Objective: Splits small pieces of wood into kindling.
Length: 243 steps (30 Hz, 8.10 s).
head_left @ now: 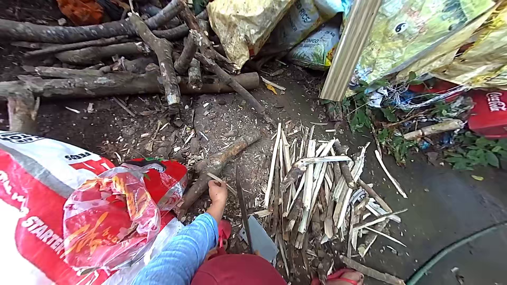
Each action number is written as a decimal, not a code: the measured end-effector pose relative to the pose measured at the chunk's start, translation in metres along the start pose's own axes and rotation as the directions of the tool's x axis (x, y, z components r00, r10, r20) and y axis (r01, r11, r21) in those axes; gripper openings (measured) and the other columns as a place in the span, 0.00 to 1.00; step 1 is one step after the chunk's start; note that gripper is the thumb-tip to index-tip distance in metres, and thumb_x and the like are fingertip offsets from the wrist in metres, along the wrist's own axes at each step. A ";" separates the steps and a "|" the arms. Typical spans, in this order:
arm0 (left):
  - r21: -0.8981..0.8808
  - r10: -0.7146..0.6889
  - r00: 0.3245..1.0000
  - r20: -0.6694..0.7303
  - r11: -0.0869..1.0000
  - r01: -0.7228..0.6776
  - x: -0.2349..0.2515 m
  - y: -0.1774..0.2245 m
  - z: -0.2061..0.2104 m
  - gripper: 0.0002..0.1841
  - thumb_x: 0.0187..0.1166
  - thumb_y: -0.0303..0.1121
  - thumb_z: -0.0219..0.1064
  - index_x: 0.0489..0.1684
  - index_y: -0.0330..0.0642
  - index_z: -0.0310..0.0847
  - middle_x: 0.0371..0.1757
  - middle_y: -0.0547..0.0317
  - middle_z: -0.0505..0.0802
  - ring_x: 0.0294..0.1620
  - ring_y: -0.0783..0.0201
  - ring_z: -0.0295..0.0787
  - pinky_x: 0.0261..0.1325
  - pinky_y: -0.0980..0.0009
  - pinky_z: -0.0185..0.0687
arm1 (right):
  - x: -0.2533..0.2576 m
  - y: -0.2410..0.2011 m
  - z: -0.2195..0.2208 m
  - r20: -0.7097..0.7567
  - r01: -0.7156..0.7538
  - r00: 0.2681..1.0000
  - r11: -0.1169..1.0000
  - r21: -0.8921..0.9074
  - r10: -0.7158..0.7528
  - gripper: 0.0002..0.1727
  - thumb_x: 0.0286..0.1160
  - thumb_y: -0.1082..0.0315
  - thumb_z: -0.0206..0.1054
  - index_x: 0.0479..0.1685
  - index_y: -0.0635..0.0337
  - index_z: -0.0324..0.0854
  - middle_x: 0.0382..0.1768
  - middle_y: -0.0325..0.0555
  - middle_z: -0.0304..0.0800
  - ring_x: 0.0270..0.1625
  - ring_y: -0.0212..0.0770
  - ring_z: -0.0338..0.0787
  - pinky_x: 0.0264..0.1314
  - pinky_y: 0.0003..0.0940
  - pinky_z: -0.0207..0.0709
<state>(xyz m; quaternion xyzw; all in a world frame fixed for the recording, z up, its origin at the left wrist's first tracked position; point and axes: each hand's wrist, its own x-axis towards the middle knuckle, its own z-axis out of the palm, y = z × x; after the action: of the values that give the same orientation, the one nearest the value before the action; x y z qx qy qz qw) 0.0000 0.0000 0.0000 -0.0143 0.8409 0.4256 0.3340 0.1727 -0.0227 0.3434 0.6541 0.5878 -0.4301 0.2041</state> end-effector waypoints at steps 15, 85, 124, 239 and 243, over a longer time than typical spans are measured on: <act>0.159 0.443 0.736 0.512 0.793 -0.588 0.004 0.022 0.002 0.19 0.86 0.22 0.58 0.73 0.25 0.77 0.70 0.33 0.87 0.74 0.45 0.84 0.83 0.55 0.71 | 0.172 0.115 0.119 -0.059 0.200 0.979 0.971 0.131 -0.194 0.26 0.70 0.62 0.79 0.62 0.72 0.82 0.40 0.63 0.91 0.45 0.57 0.90 0.57 0.56 0.80; 0.217 0.368 0.432 0.823 0.500 -0.838 0.011 0.048 0.018 0.17 0.91 0.25 0.52 0.71 0.24 0.76 0.71 0.28 0.84 0.77 0.37 0.80 0.84 0.47 0.68 | 0.182 0.119 0.113 -0.111 0.003 0.994 0.998 -0.069 -0.011 0.27 0.74 0.64 0.71 0.73 0.64 0.79 0.52 0.64 0.94 0.59 0.62 0.93 0.64 0.61 0.82; 0.143 0.473 0.765 0.437 0.803 -0.578 -0.018 -0.008 -0.082 0.46 0.76 0.25 0.72 0.93 0.28 0.44 0.89 0.29 0.65 0.87 0.38 0.68 0.88 0.51 0.64 | 0.182 0.115 0.120 -0.195 0.077 0.979 0.996 0.049 -0.066 0.27 0.72 0.66 0.72 0.71 0.67 0.79 0.48 0.66 0.93 0.55 0.65 0.94 0.61 0.63 0.82; 0.117 -0.194 0.174 0.965 -0.274 -0.955 -0.042 -0.023 0.025 0.19 0.87 0.18 0.51 0.72 0.27 0.76 0.76 0.30 0.80 0.81 0.32 0.72 0.83 0.38 0.63 | 0.082 0.178 -0.017 -0.226 0.297 0.954 0.708 0.641 -0.196 0.22 0.50 0.72 0.73 0.50 0.61 0.80 0.22 0.38 0.85 0.15 0.33 0.83 0.18 0.27 0.80; 0.160 -0.066 0.178 0.982 -0.223 -0.962 -0.037 -0.019 0.026 0.16 0.86 0.19 0.54 0.66 0.26 0.79 0.72 0.30 0.83 0.80 0.31 0.73 0.83 0.38 0.62 | 0.086 0.182 -0.015 -0.215 0.280 0.959 0.716 0.639 -0.183 0.22 0.48 0.71 0.73 0.50 0.60 0.80 0.23 0.38 0.86 0.15 0.32 0.84 0.18 0.28 0.81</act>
<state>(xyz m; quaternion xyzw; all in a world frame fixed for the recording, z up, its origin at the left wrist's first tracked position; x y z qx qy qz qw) 0.0489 -0.0030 -0.0028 0.7845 0.5162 -0.1511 0.3086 0.3439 -0.0009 0.2392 0.6325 0.4861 -0.5871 -0.1378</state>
